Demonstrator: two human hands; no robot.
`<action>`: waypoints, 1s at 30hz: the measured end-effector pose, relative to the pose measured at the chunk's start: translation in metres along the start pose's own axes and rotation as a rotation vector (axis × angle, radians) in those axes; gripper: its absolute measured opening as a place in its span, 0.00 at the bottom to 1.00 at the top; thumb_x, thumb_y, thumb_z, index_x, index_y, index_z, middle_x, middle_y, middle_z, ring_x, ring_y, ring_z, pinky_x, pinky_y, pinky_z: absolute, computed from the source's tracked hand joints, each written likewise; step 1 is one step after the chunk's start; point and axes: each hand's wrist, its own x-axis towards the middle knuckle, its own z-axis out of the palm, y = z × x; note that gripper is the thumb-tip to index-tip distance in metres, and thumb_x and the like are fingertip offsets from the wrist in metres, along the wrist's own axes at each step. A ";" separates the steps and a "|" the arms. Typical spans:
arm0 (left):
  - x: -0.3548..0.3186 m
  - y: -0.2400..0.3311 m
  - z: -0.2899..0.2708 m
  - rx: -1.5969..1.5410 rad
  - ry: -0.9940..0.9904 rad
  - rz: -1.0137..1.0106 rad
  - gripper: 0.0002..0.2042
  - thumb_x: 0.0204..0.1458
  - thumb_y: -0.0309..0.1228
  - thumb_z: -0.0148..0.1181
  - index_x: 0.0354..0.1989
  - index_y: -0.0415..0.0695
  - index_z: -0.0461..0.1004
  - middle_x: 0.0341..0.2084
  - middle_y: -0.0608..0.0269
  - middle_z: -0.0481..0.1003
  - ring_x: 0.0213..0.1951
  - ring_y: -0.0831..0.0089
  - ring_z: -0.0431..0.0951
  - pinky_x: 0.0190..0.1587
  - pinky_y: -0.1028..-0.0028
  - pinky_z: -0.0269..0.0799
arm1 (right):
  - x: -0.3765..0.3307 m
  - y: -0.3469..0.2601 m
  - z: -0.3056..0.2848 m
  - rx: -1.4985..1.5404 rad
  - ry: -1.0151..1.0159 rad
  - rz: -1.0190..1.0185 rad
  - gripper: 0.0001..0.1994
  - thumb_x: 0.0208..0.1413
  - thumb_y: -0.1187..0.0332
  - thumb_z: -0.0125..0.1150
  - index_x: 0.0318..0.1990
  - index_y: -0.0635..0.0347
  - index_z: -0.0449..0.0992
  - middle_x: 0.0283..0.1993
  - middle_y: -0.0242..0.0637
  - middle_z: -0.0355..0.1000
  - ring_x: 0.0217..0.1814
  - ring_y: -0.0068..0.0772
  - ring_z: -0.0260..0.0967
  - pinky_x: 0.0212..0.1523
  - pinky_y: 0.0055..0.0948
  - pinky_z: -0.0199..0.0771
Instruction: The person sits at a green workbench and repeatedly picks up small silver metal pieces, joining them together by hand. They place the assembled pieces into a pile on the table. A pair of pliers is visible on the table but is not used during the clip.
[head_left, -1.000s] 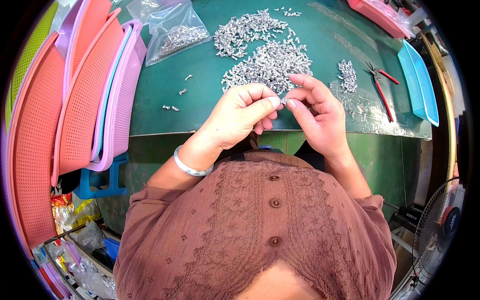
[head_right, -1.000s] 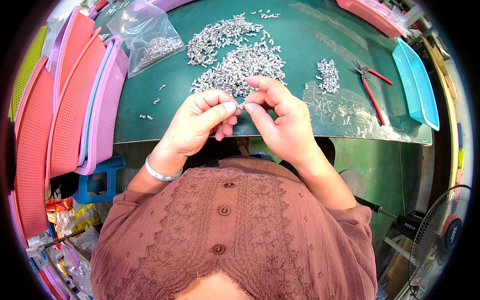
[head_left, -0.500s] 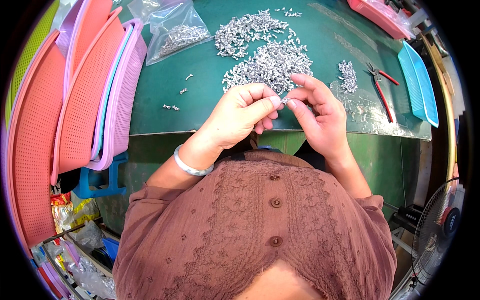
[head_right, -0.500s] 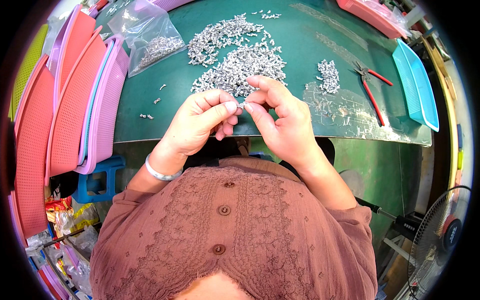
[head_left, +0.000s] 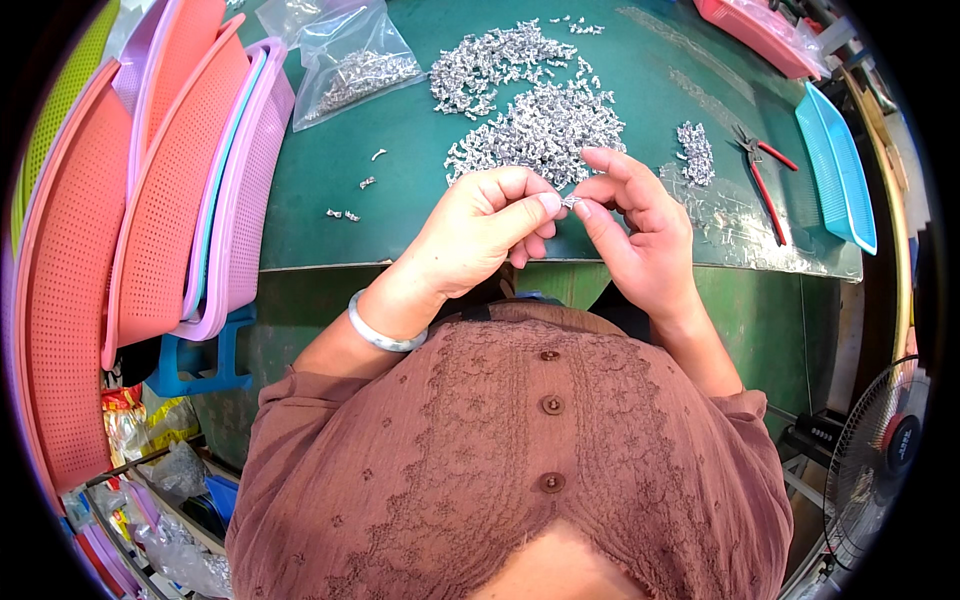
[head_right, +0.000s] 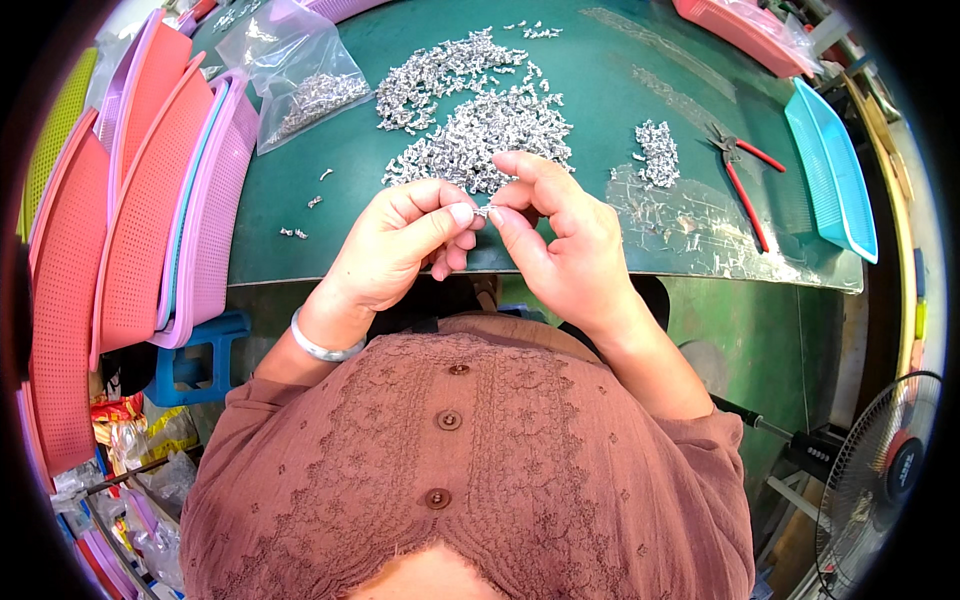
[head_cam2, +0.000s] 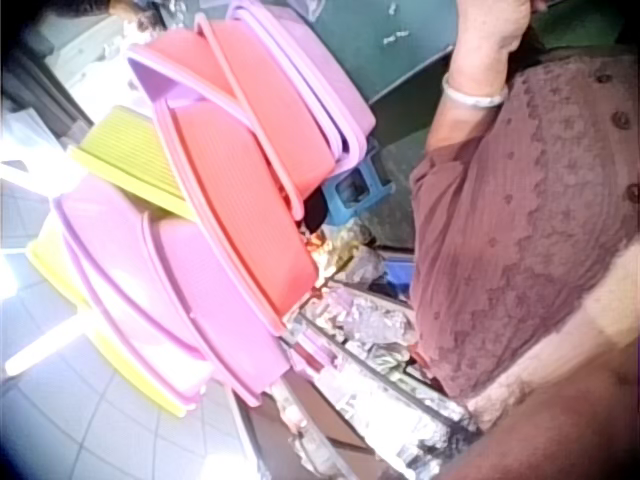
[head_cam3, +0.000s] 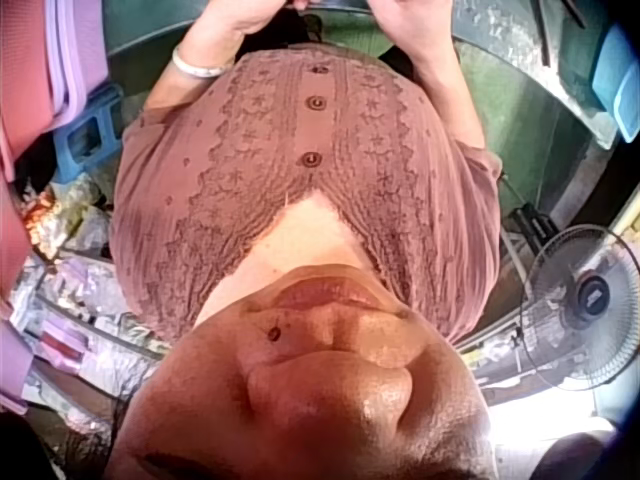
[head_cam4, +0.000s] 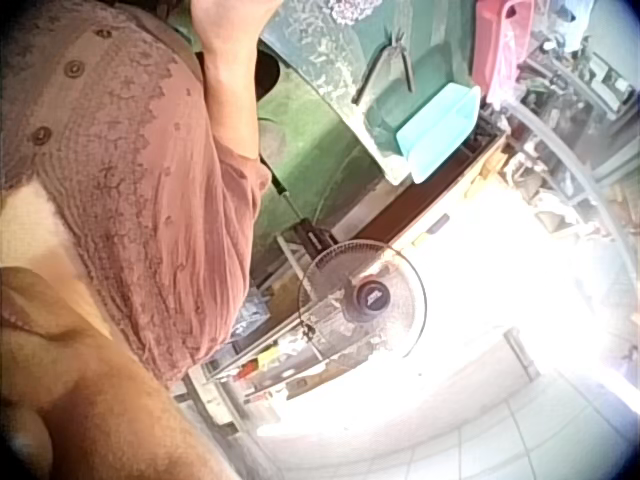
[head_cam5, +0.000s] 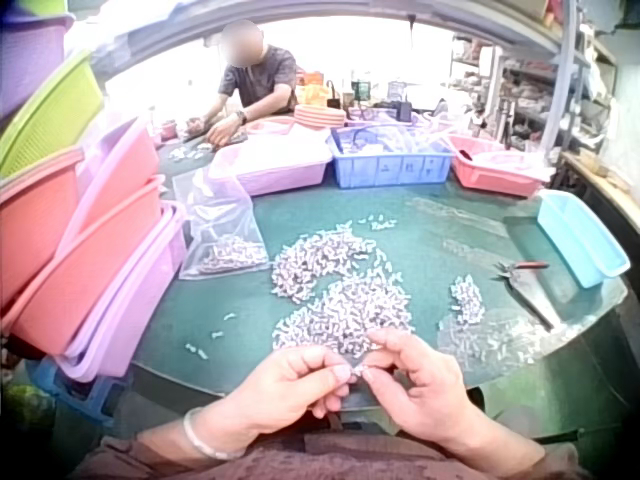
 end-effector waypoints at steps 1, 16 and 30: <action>0.000 0.000 0.000 0.002 0.001 0.001 0.07 0.56 0.31 0.53 0.31 0.41 0.72 0.21 0.68 0.72 0.20 0.85 0.70 0.20 0.85 0.64 | 0.000 0.000 0.000 -0.006 0.001 -0.005 0.18 0.47 0.80 0.58 0.49 0.63 0.69 0.31 0.36 0.73 0.31 0.24 0.71 0.32 0.22 0.71; -0.001 0.000 0.000 0.005 -0.002 0.008 0.06 0.55 0.29 0.53 0.32 0.40 0.72 0.22 0.68 0.72 0.21 0.84 0.70 0.20 0.85 0.65 | 0.001 -0.005 -0.001 -0.048 -0.003 -0.048 0.17 0.47 0.81 0.58 0.47 0.63 0.70 0.30 0.36 0.72 0.29 0.23 0.70 0.32 0.21 0.71; -0.002 0.001 0.001 -0.013 0.013 0.001 0.05 0.54 0.26 0.53 0.34 0.39 0.73 0.23 0.67 0.73 0.21 0.83 0.71 0.21 0.85 0.65 | 0.001 -0.007 -0.001 -0.053 -0.009 -0.077 0.15 0.46 0.82 0.58 0.44 0.65 0.71 0.29 0.35 0.71 0.29 0.22 0.69 0.31 0.21 0.70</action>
